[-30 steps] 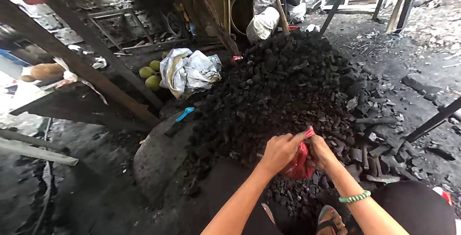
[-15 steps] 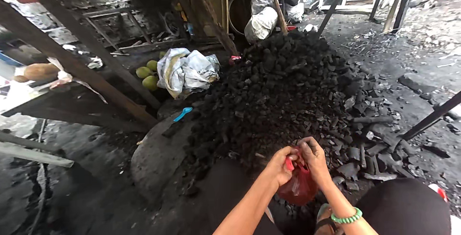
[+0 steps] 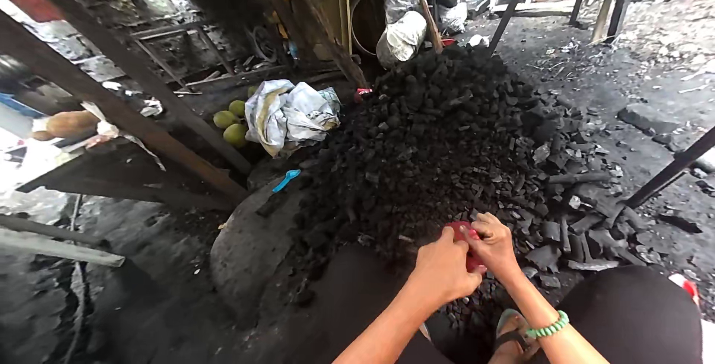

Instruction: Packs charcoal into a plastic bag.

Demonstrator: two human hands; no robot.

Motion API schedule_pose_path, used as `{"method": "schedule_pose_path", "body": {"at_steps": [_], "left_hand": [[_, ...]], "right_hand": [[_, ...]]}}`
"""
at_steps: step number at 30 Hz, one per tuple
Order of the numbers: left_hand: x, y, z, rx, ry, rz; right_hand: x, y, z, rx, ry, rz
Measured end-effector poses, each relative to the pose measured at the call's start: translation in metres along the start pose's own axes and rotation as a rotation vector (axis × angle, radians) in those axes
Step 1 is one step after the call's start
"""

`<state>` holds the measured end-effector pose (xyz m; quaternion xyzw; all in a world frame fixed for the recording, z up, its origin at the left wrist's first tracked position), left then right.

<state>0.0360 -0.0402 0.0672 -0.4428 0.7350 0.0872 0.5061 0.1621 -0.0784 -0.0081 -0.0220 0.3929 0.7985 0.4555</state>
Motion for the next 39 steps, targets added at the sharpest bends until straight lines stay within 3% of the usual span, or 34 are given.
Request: {"method": "schedule_pose_path", "body": {"at_steps": [2, 5, 9, 13, 18, 22, 24, 26, 29, 33, 39], "left_hand": [[0.005, -0.003, -0.002, -0.019, 0.024, 0.092], [0.014, 0.003, -0.004, 0.004, 0.033, 0.051], [0.019, 0.008, -0.015, -0.001, 0.043, -0.014], [0.031, 0.022, -0.033, 0.126, 0.071, -0.202], [0.058, 0.044, -0.024, 0.044, 0.160, -0.698], [0.082, 0.073, -0.015, -0.142, 0.289, -1.556], [0.086, 0.086, -0.008, -0.209, 0.276, -1.829], [0.081, 0.093, 0.003, -0.294, 0.177, -1.936], [0.066, 0.089, 0.022, -0.275, -0.008, -1.747], [0.051, 0.064, 0.028, -0.084, -0.001, -1.219], [0.027, 0.054, 0.011, 0.158, -0.177, -0.866]], "right_hand": [[0.000, 0.001, 0.004, -0.229, 0.078, -0.181], [-0.001, -0.004, 0.005, -0.379, 0.123, -0.269], [-0.010, -0.010, 0.004, -0.364, 0.130, -0.280], [-0.025, -0.044, -0.007, -0.227, 0.207, -0.302], [-0.019, -0.072, -0.023, -0.071, 0.324, -0.345], [-0.020, -0.066, -0.025, -0.018, 0.289, -0.302], [-0.022, -0.058, -0.031, -0.025, 0.263, -0.280], [-0.023, -0.042, -0.043, -0.029, 0.239, -0.238], [-0.011, 0.001, -0.065, -0.080, 0.230, -0.121], [0.008, 0.041, -0.067, -0.182, 0.231, 0.026], [-0.013, 0.020, -0.019, 0.117, 0.143, 0.186]]}}
Point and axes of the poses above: each hand's wrist, its own z-axis towards the middle knuckle, its own x-axis out of the palm, y = z × x, the point moved 4 cm from there along z, towards the middle knuckle, and after that the axes turned 7 degrees about -x, right-handed, at the moved point
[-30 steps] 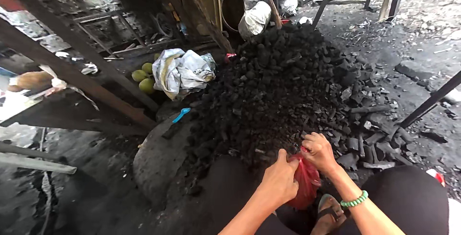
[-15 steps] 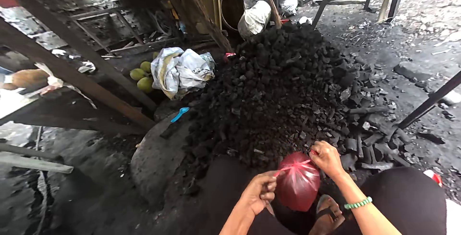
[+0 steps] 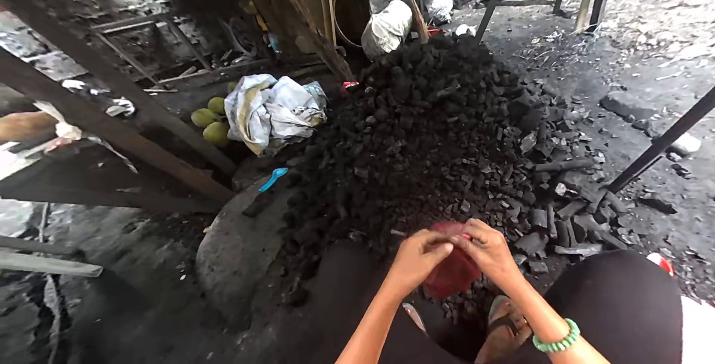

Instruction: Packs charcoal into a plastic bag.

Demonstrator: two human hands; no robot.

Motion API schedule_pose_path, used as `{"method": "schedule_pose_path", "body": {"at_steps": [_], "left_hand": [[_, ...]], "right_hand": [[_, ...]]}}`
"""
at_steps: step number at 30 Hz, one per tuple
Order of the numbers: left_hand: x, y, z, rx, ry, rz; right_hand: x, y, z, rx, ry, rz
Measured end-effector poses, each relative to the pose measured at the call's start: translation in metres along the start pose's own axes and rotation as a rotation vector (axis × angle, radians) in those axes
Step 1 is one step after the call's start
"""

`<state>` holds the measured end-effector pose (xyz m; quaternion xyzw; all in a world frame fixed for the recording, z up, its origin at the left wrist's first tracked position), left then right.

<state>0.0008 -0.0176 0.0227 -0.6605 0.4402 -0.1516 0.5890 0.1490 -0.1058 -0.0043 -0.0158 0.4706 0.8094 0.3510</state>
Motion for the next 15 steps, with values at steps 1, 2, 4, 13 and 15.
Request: {"method": "schedule_pose_path", "body": {"at_steps": [1, 2, 4, 13, 15], "left_hand": [[0.003, -0.002, 0.002, 0.034, -0.026, 0.008], [0.006, -0.001, 0.005, 0.044, -0.048, -0.005], [0.012, 0.003, 0.008, 0.025, -0.044, -0.111], [0.002, 0.009, 0.010, -0.126, -0.049, -0.120], [0.000, 0.015, 0.014, -0.101, -0.078, -0.039]], "right_hand": [[-0.001, -0.003, 0.002, 0.059, 0.001, 0.054], [0.000, -0.006, 0.001, 0.137, 0.002, 0.133], [0.001, -0.009, -0.006, 0.317, 0.013, 0.315], [0.012, 0.002, -0.026, -0.129, -0.048, -0.029], [0.014, 0.000, -0.026, -0.176, -0.003, -0.077]]}}
Point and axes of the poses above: each hand's wrist, its own z-axis towards the middle knuckle, its own x-axis out of the palm, y = z × x, the point moved 4 cm from there along z, towards the middle knuckle, and after that the axes turned 7 degrees about -x, right-handed, at the moved point
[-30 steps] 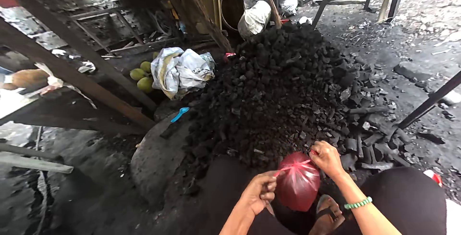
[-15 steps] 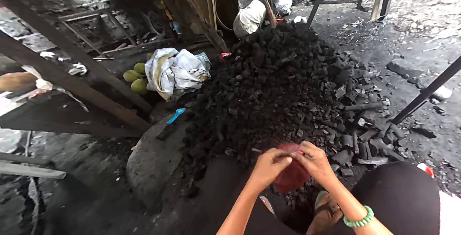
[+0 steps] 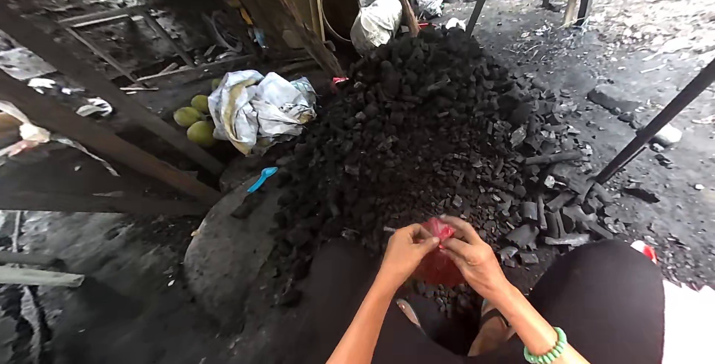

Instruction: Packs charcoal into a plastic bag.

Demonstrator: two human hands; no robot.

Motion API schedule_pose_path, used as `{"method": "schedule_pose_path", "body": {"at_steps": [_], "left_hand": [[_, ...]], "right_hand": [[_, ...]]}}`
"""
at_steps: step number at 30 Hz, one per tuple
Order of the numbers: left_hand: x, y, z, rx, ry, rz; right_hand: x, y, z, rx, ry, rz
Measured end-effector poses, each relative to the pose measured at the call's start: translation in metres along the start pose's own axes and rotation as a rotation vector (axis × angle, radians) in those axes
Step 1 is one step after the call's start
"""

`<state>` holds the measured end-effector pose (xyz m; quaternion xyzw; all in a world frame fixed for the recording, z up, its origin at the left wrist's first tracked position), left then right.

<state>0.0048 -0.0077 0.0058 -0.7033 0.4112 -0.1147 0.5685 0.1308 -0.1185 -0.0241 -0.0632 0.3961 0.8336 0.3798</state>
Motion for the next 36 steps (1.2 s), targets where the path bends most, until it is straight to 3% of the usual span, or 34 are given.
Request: {"method": "schedule_pose_path", "body": {"at_steps": [5, 7, 9, 12, 14, 16, 18, 21, 25, 29, 30, 32, 34, 36], "left_hand": [[0.015, -0.006, -0.006, 0.310, -0.056, 0.355], [0.021, -0.009, -0.006, 0.254, 0.041, 0.394], [0.025, -0.005, -0.004, 0.030, 0.193, 0.148], [0.030, 0.003, -0.006, -0.213, 0.296, -0.398], [0.032, 0.005, -0.007, -0.243, 0.303, -0.525], [0.033, 0.002, -0.007, -0.206, 0.290, -0.474], [0.031, -0.008, -0.005, -0.084, 0.231, -0.214], [0.022, -0.023, -0.002, 0.289, -0.006, 0.341], [0.010, 0.000, 0.018, 0.769, -0.380, 0.627], [-0.009, 0.038, 0.043, 0.747, -0.415, 0.777], [-0.010, 0.039, 0.047, 0.696, -0.401, 0.754], [-0.016, 0.030, 0.047, 0.428, -0.289, 0.501], [-0.030, 0.013, 0.042, 0.175, -0.106, -0.134], [-0.039, -0.008, 0.035, 0.137, 0.134, -0.706]], "right_hand": [[-0.013, -0.017, 0.002, 0.157, 0.157, 0.075], [-0.013, -0.023, -0.001, 0.159, 0.185, 0.080], [-0.010, -0.025, -0.007, 0.146, 0.175, 0.074], [-0.010, -0.025, -0.010, 0.170, 0.116, 0.106], [-0.017, -0.021, -0.005, 0.241, 0.135, 0.160], [-0.020, -0.016, 0.000, 0.257, 0.124, 0.133], [-0.018, -0.014, 0.006, 0.193, 0.048, 0.109], [-0.014, -0.013, 0.016, 0.093, -0.014, 0.029], [-0.022, -0.013, 0.024, 0.065, 0.013, -0.121], [-0.042, -0.036, 0.009, 0.189, 0.034, -0.172], [-0.042, -0.041, 0.009, 0.266, 0.053, -0.148], [-0.035, -0.053, 0.008, 0.530, 0.113, 0.026], [-0.023, -0.087, -0.003, 0.851, 0.032, 0.324], [-0.018, -0.125, -0.029, 1.131, -0.222, 0.504]]}}
Point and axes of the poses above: each hand's wrist, its own z-axis towards the middle knuckle, its own x-axis out of the palm, y = z × x, the point moved 4 cm from there along z, towards the middle knuckle, and after that the axes turned 7 degrees about -x, right-handed, at the moved point
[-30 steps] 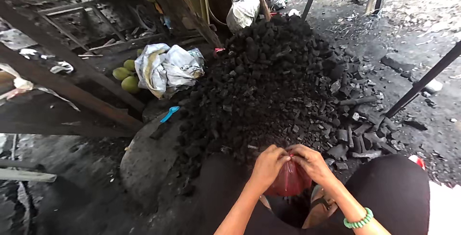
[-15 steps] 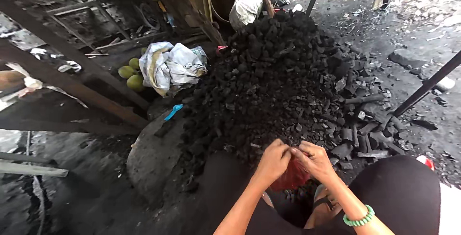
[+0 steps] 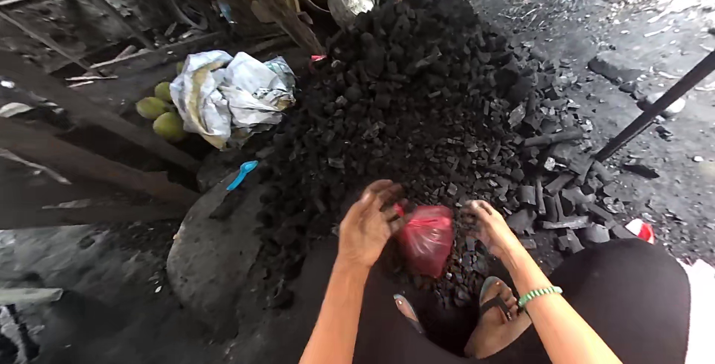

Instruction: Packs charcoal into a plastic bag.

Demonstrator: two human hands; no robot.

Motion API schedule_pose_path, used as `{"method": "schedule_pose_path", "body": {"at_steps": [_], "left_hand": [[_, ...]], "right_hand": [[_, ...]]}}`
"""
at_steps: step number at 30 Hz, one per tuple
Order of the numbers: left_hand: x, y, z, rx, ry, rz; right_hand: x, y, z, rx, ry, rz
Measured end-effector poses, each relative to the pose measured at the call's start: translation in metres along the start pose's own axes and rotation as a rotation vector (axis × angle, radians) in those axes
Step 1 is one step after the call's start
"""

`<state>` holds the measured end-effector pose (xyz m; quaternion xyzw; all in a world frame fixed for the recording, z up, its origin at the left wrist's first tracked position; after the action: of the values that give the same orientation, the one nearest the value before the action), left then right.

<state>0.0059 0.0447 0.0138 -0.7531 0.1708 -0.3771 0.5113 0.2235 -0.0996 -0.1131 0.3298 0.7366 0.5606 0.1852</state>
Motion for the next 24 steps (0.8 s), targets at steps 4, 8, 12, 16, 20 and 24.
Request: {"method": "schedule_pose_path", "body": {"at_steps": [4, 8, 12, 16, 20, 24], "left_hand": [[-0.001, -0.027, -0.004, 0.125, 0.101, -0.115], [-0.042, -0.062, -0.007, 0.296, -0.121, 0.003], [-0.095, -0.091, -0.026, 0.369, -0.291, 0.050], [-0.127, -0.106, -0.050, 0.345, -0.486, 0.020], [-0.160, -0.112, -0.076, 0.377, -0.665, -0.068], [-0.189, -0.107, -0.104, 0.402, -0.804, -0.152]], "right_hand": [[-0.070, -0.066, 0.022, 0.207, -0.603, -0.296], [-0.113, -0.109, 0.033, 0.553, -0.728, -0.510], [-0.126, -0.115, 0.059, 0.540, -0.680, -0.479], [-0.126, -0.109, 0.078, 0.514, -0.603, -0.627], [-0.106, -0.104, 0.069, 0.547, -0.601, -0.687], [-0.066, -0.108, 0.060, 0.506, -0.497, -0.701]]}}
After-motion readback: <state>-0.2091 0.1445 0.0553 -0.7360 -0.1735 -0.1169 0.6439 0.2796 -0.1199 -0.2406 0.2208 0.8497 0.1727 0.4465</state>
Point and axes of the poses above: each hand's wrist, its own z-axis towards the middle knuckle, its own x-axis out of the palm, y = z × x, the point moved 4 cm from there along z, towards the middle knuckle, and after that the axes turned 7 degrees about -x, right-handed, at the moved point
